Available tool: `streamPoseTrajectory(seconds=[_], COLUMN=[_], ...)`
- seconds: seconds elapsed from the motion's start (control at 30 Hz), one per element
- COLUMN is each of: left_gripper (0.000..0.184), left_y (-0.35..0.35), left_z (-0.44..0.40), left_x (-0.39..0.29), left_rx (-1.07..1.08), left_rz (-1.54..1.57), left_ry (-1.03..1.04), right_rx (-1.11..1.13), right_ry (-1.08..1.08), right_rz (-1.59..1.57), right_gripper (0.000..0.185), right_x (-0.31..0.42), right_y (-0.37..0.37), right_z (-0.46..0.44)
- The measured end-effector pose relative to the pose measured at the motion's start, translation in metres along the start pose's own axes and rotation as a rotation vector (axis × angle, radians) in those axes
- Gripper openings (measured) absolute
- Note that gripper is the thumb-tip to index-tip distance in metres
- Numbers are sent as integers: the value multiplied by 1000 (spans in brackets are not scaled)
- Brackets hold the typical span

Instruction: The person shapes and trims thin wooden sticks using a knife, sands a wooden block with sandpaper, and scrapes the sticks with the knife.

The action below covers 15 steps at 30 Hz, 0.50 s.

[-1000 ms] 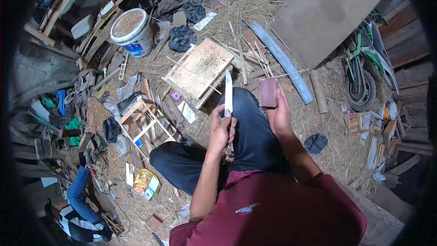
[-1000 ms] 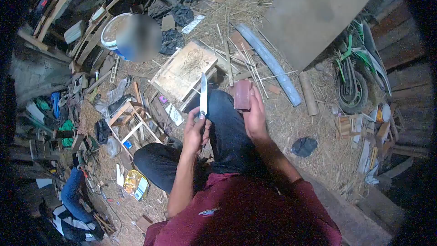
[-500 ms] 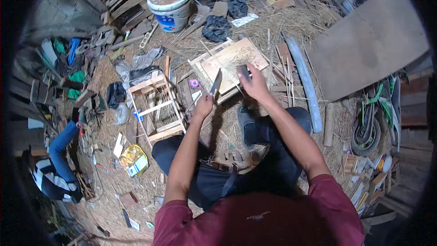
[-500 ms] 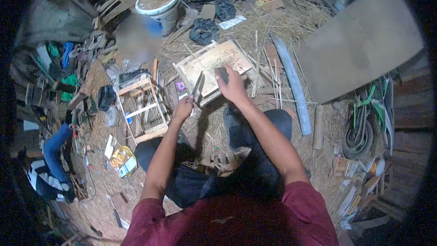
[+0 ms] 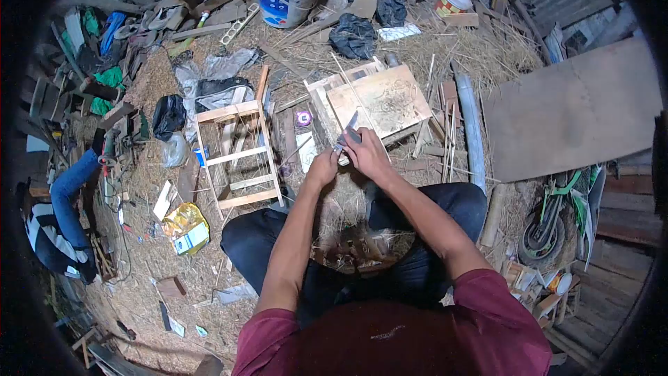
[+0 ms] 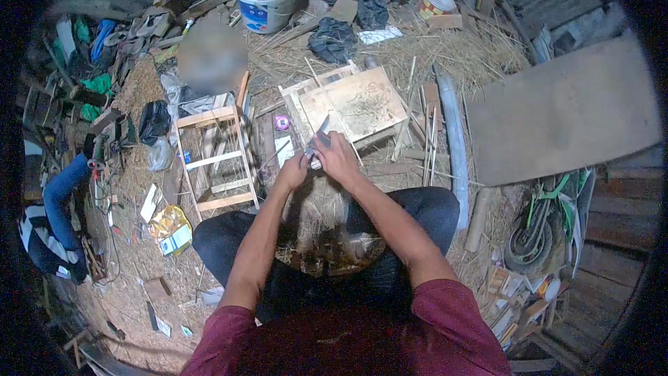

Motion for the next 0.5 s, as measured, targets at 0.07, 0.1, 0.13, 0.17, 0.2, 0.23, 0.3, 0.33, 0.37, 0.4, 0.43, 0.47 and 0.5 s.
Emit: streamPoseTrajectory(seconds=[0.07, 0.1, 0.13, 0.17, 0.2, 0.23, 0.3, 0.33, 0.37, 0.4, 0.43, 0.47, 0.5], left_gripper=[33, 33, 32, 32, 32, 33, 35, 36, 36, 37, 38, 40, 40], left_y=[-2, 1, -1, -1, -4, -6, -7, -4, -1, -2, -1, 5, 8], left_z=[-4, -2, 0, 4, 5, 1, -1, 1, 0, -2, -1, -2, 0], left_x=[2, 4, 0, -1, -2, -4, 1, 3, 5, 4, 5, 8, 13], left_rx=[-2, 7, 24, 22, 19, 7, -10, -14, -3, 5, 17, 45, 60], left_rz=[-11, -16, -32, -36, -43, -46, -8, 9, -7, -27, -45, -64, -69], left_ry=[7, 7, -26, -30, -30, -22, -14, -12, -20, -27, -41, -43, -54], right_rx=[-65, -37, -24, -13, -34, -8, 51, 71, 36, -2, -33, -95, -68], right_ry=[-22, 4, 48, 91, 64, 37, -11, -20, 24, 67, 111, 164, 202], right_rz=[-5, 87, 79, 71, 16, -17, -79, -27, -7, 12, 28, -7, 58], right_gripper=[29, 27, 27, 28, 32, 34, 37, 40, 40, 40, 39, 39, 40], right_x=[-2, -3, -16, -26, -23, -15, 4, 5, 0, -8, -16, -25, -23], right_y=[-3, -13, -8, -3, -2, 3, 11, 13, 12, 11, 11, 6, 7], right_z=[-20, -39, -49, -52, -43, -28, 5, 6, 0, -16, -31, -45, -49])
Point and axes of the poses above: each hand's wrist, its own z-axis away from the middle knuckle, its own y-axis out of the palm, x = y × z, the point moved 7 cm from there along -z, towards the middle knuckle, and after that the axes turned 5 degrees about y, right-handed, at the moved point
